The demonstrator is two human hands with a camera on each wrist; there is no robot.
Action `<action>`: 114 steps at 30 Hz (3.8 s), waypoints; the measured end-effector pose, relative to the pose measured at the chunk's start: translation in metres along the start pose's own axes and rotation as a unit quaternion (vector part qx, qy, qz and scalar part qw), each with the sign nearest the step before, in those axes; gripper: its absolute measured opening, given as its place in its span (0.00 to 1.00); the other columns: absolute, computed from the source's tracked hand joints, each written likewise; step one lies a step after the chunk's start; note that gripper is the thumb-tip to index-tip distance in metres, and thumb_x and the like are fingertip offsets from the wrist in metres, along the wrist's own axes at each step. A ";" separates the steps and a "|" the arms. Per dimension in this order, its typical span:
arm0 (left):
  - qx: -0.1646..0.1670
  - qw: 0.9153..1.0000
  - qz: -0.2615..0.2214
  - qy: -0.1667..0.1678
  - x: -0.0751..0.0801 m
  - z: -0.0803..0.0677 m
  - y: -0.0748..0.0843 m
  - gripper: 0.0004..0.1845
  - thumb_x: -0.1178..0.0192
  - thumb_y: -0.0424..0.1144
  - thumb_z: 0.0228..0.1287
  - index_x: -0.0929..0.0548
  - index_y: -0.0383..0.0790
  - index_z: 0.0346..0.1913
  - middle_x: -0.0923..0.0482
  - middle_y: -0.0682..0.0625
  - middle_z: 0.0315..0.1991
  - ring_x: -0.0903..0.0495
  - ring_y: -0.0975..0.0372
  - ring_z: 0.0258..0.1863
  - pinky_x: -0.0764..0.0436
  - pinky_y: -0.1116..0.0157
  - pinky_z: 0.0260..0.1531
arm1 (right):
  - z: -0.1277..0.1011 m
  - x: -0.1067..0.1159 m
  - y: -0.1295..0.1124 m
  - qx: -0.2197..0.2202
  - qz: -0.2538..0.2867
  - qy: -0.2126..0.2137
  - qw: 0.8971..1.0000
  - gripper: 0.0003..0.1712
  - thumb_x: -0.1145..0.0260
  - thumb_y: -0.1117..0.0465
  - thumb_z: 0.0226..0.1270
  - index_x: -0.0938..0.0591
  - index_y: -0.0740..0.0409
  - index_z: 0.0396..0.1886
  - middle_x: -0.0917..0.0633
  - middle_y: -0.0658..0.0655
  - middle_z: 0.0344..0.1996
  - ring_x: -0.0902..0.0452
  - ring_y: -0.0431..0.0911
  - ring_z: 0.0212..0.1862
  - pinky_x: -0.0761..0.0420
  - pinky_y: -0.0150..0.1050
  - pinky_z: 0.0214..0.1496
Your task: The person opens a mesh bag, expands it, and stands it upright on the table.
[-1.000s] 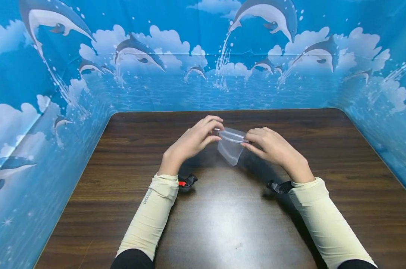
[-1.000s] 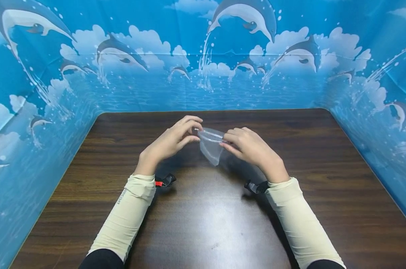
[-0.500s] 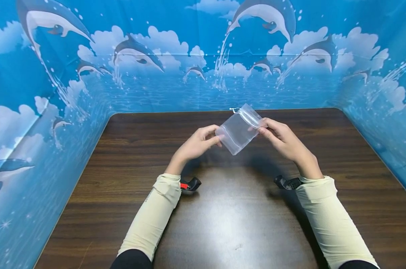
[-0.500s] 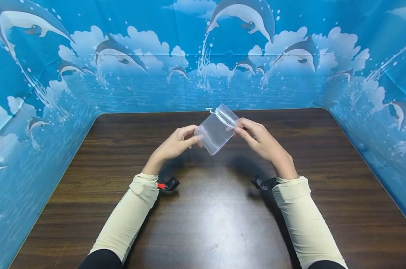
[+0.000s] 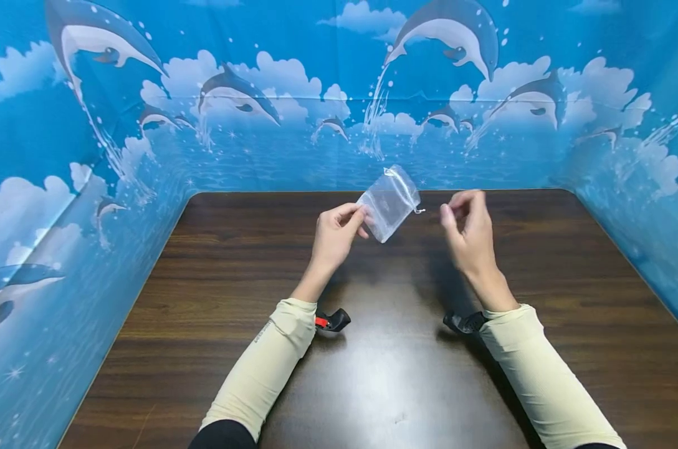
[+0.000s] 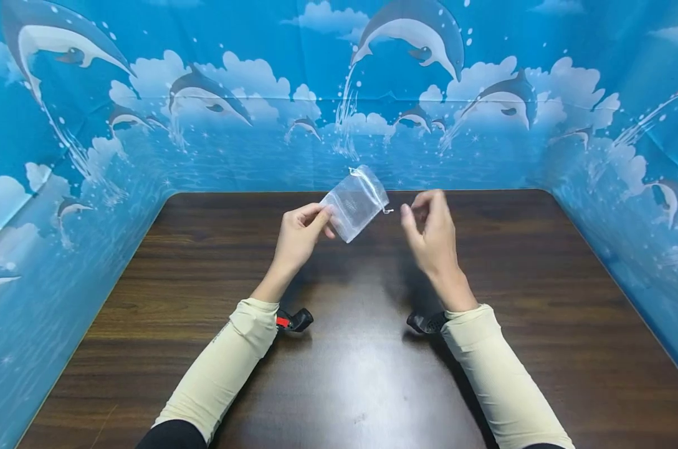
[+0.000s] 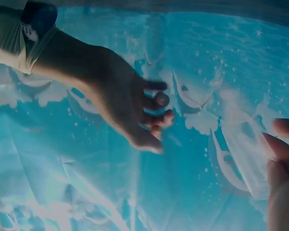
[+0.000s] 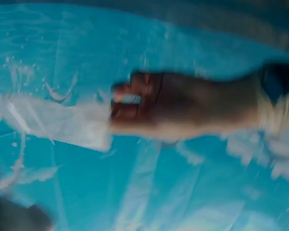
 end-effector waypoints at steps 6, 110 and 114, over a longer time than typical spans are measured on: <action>-0.036 0.998 0.045 0.040 -0.005 -0.003 0.004 0.13 0.42 0.48 0.67 0.12 0.45 0.38 0.13 0.50 0.27 0.18 0.55 0.19 0.43 0.70 0.11 | -0.020 -0.046 -0.011 0.087 -0.191 -0.103 0.972 0.22 0.40 0.39 0.62 0.28 0.51 0.23 0.26 0.48 0.15 0.36 0.41 0.18 0.39 0.39 0.26; -0.017 0.974 0.225 -0.037 0.013 0.004 -0.006 0.27 0.59 0.59 0.73 0.30 0.48 0.64 0.29 0.48 0.59 0.27 0.59 0.41 0.25 0.57 0.43 | -0.024 -0.040 -0.022 0.265 -0.146 -0.066 0.951 0.09 0.42 0.68 0.58 0.32 0.56 0.22 0.33 0.49 0.16 0.39 0.44 0.20 0.39 0.41 0.31; 0.055 0.975 0.185 -0.106 0.013 0.006 -0.021 0.26 0.58 0.57 0.74 0.27 0.44 0.62 0.29 0.46 0.56 0.29 0.57 0.47 0.27 0.57 0.48 | -0.031 -0.044 -0.031 0.319 -0.136 -0.064 0.936 0.11 0.43 0.68 0.59 0.33 0.55 0.20 0.32 0.49 0.17 0.37 0.43 0.22 0.38 0.40 0.32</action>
Point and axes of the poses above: each hand's wrist, its own z-axis towards the middle knuckle, its own x-axis out of the back of the hand, y = z × x, the point moved 7 cm from there along z, towards the middle knuckle
